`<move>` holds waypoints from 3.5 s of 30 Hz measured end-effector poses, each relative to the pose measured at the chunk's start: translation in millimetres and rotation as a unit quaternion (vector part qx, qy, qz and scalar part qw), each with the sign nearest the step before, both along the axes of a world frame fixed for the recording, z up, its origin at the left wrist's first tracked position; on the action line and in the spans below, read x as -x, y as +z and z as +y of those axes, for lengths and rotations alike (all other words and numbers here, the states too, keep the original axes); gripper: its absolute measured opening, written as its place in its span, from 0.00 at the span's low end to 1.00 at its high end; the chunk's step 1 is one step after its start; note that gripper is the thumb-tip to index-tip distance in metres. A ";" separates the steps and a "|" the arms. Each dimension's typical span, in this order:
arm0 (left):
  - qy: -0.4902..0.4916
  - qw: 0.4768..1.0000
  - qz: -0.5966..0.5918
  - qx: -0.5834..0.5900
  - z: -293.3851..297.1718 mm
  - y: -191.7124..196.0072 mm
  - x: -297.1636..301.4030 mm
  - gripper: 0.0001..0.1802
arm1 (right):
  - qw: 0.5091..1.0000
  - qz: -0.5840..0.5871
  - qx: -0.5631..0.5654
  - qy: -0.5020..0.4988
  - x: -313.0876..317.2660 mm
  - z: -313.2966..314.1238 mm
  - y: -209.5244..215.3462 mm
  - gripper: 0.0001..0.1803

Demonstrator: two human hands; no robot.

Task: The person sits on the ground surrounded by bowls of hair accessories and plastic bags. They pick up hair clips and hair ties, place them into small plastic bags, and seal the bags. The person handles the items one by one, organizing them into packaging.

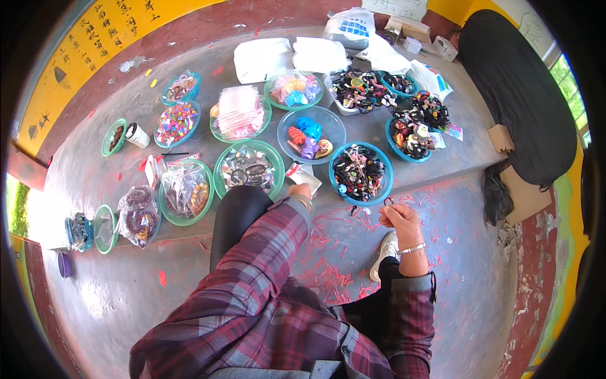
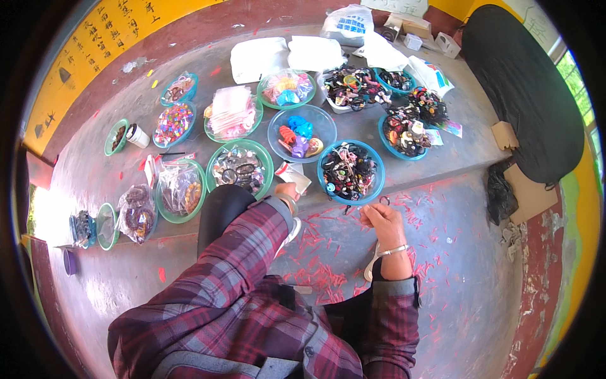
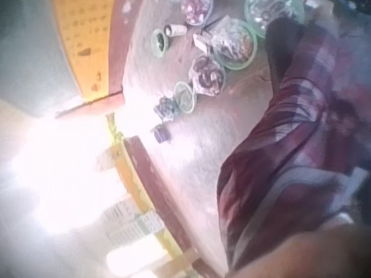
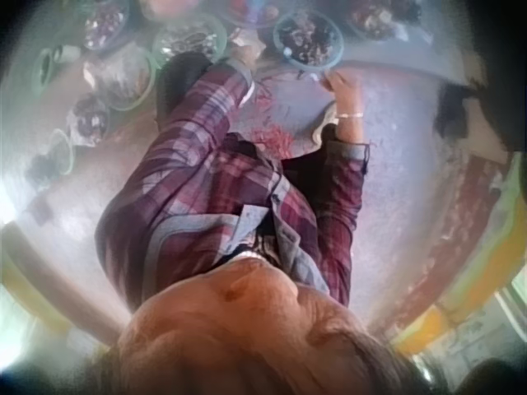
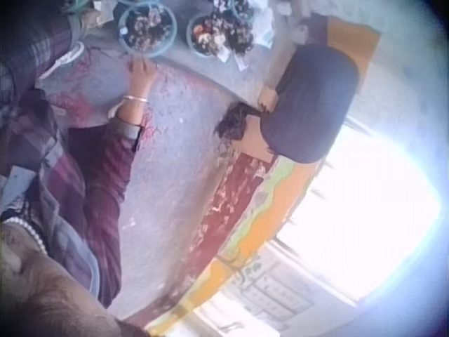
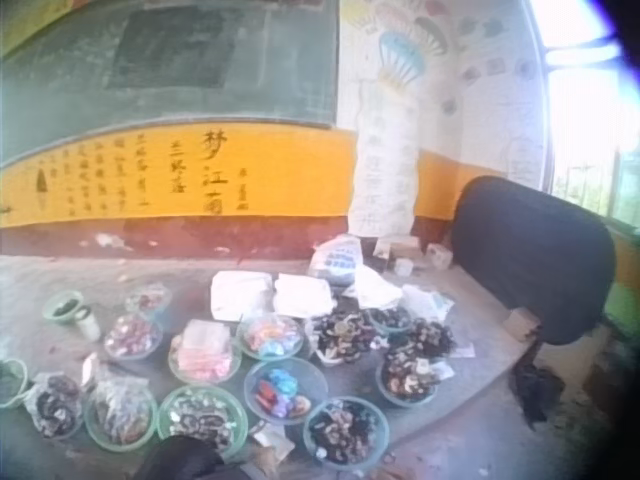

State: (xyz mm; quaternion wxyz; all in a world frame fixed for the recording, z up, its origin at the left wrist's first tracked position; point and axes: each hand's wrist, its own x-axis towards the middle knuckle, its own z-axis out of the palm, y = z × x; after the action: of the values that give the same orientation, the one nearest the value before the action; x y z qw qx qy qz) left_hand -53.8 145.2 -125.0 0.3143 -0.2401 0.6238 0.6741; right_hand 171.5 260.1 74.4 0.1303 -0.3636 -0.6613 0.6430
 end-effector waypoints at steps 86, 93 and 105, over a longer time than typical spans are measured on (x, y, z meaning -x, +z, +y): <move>-0.333 0.869 0.064 -0.360 -44.7 177.0 -102.6 0.12 | 0.994 0.108 0.019 -0.031 17.0 -24.1 -8.1 0.06; -0.326 0.864 0.036 -0.381 -41.8 159.3 -101.7 0.12 | 0.980 0.088 -0.173 -0.051 16.5 -26.8 -11.1 0.07; -0.307 0.881 -0.009 -0.360 -45.5 182.2 -101.7 0.10 | 0.695 -0.013 -0.719 0.008 23.7 -56.5 20.9 0.03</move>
State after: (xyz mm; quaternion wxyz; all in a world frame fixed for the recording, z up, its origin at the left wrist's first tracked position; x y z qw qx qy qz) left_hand 47.9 99.7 57.2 0.5757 0.0870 0.3776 0.7200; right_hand 147.8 203.6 95.3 0.3383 -0.1614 -0.9265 -0.0324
